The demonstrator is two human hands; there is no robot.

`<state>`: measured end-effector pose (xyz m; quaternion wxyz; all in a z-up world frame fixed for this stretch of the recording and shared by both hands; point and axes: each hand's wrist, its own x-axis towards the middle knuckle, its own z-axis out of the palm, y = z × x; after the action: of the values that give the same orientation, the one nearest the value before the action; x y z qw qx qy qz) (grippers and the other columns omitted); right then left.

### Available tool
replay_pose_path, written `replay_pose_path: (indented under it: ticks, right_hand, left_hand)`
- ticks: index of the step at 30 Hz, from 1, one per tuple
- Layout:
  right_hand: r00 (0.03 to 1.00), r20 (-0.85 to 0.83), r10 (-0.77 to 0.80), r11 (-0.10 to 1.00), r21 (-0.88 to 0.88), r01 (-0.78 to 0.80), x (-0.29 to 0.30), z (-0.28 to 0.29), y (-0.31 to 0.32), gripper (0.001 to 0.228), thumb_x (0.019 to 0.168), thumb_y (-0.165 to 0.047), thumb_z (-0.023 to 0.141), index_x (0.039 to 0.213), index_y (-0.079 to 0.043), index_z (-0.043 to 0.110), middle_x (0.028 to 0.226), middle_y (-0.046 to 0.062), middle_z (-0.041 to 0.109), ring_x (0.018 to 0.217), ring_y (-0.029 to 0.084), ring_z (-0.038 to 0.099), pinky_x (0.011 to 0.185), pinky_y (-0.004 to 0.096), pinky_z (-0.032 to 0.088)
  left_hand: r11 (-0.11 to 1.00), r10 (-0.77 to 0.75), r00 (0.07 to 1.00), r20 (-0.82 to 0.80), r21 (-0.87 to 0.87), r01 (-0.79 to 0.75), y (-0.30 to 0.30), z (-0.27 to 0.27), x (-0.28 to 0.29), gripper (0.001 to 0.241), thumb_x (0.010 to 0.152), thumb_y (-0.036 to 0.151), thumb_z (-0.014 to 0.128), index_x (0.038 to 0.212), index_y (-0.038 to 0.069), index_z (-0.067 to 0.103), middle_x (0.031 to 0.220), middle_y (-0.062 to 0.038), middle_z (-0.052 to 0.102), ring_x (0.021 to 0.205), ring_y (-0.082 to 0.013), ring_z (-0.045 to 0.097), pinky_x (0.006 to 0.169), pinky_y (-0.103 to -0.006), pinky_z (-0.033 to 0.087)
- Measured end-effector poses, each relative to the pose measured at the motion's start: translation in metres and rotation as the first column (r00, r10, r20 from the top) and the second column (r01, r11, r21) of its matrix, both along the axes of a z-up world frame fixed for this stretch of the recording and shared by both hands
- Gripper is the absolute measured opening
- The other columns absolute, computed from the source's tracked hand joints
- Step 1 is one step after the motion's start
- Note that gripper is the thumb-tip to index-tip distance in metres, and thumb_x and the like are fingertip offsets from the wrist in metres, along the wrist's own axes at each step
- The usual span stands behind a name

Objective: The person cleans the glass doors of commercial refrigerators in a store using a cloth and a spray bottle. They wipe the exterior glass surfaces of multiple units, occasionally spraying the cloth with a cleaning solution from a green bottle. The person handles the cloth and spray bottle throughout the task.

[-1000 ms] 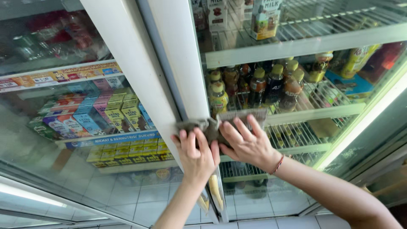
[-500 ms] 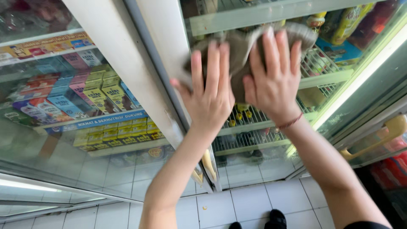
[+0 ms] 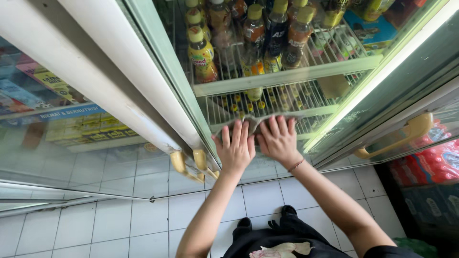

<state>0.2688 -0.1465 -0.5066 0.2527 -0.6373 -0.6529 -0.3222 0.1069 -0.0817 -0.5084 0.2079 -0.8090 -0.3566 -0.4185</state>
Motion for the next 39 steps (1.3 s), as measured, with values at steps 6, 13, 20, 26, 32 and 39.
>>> replay_pose_path:
  ticks: [6, 13, 20, 26, 32, 39]
  right_hand:
    - [0.996, -0.024, 0.090, 0.996, -0.019, -0.090, 0.008, -0.060, -0.027, 0.043, 0.095, -0.030, 0.069, 0.135, -0.016, 0.069, 0.147, 0.009, 0.056, 0.137, 0.030, 0.048, 0.114, 0.056, 0.037]
    - [0.991, 0.135, -0.008, 0.990, 0.140, -0.011, 0.073, 0.191, -0.025, 0.047, 0.111, -0.031, 0.054, 0.154, -0.013, 0.062, 0.163, 0.016, 0.044, 0.152, 0.037, 0.036, 0.126, 0.059, 0.020]
    - [0.999, -0.006, -0.052, 0.995, 0.088, 0.052, 0.091, 0.204, -0.029, 0.050, 0.110, -0.034, 0.051, 0.153, -0.009, 0.058, 0.158, 0.020, 0.040, 0.148, 0.044, 0.034, 0.121, 0.065, 0.018]
    - [0.994, 0.022, 0.102, 0.981, -0.169, -0.097, 0.097, -0.026, -0.067, 0.043, 0.098, -0.034, 0.066, 0.135, -0.015, 0.067, 0.136, 0.008, 0.060, 0.124, 0.028, 0.054, 0.106, 0.055, 0.039]
    - [0.993, 0.001, 0.115, 0.988, -0.105, -0.114, 0.118, -0.061, -0.086, 0.040, 0.093, -0.027, 0.065, 0.131, -0.014, 0.069, 0.138, 0.004, 0.061, 0.128, 0.023, 0.054, 0.113, 0.046, 0.039]
    - [0.998, 0.000, -0.062, 0.994, 0.089, 0.062, 0.194, 0.184, -0.087, 0.052, 0.104, -0.020, 0.052, 0.144, 0.013, 0.048, 0.151, 0.040, 0.034, 0.139, 0.063, 0.027, 0.115, 0.073, 0.012]
  left_hand:
    - [0.964, 0.035, 0.999, -0.014, -0.264, -0.038, -0.039, -0.078, 0.018, 0.053, 0.104, 0.040, 0.054, 0.145, 0.007, 0.061, 0.163, -0.014, 0.038, 0.153, -0.0415, 0.024, 0.126, -0.0647, 0.008]
    - [0.977, -0.013, 0.994, 0.112, 0.212, -0.011, -0.001, 0.149, 0.090, 0.059, 0.116, 0.034, 0.024, 0.158, 0.009, 0.056, 0.170, -0.008, 0.032, 0.161, -0.0363, 0.012, 0.127, -0.0613, -0.013]
    - [0.980, 0.011, 0.995, 0.102, 0.196, -0.031, -0.003, 0.174, 0.112, 0.056, 0.117, 0.036, 0.028, 0.156, 0.013, 0.060, 0.166, -0.006, 0.035, 0.158, -0.0381, 0.016, 0.124, -0.0625, -0.013]
    - [0.970, -0.077, 0.990, -0.118, -0.240, 0.047, -0.055, -0.075, 0.098, 0.045, 0.113, 0.039, 0.052, 0.146, 0.010, 0.063, 0.166, -0.011, 0.038, 0.165, -0.0349, 0.004, 0.114, -0.0615, 0.028]
    - [0.990, -0.068, 0.991, -0.114, -0.132, 0.053, -0.083, -0.111, 0.123, 0.050, 0.109, 0.037, 0.048, 0.148, 0.009, 0.061, 0.169, -0.016, 0.028, 0.160, -0.0374, 0.007, 0.127, -0.0594, 0.006]
    - [0.940, -0.146, 0.989, -0.003, 0.313, 0.139, -0.043, 0.138, 0.213, 0.057, 0.114, 0.045, 0.030, 0.157, 0.015, 0.054, 0.173, -0.007, 0.022, 0.163, -0.0270, -0.002, 0.122, -0.0575, -0.025]
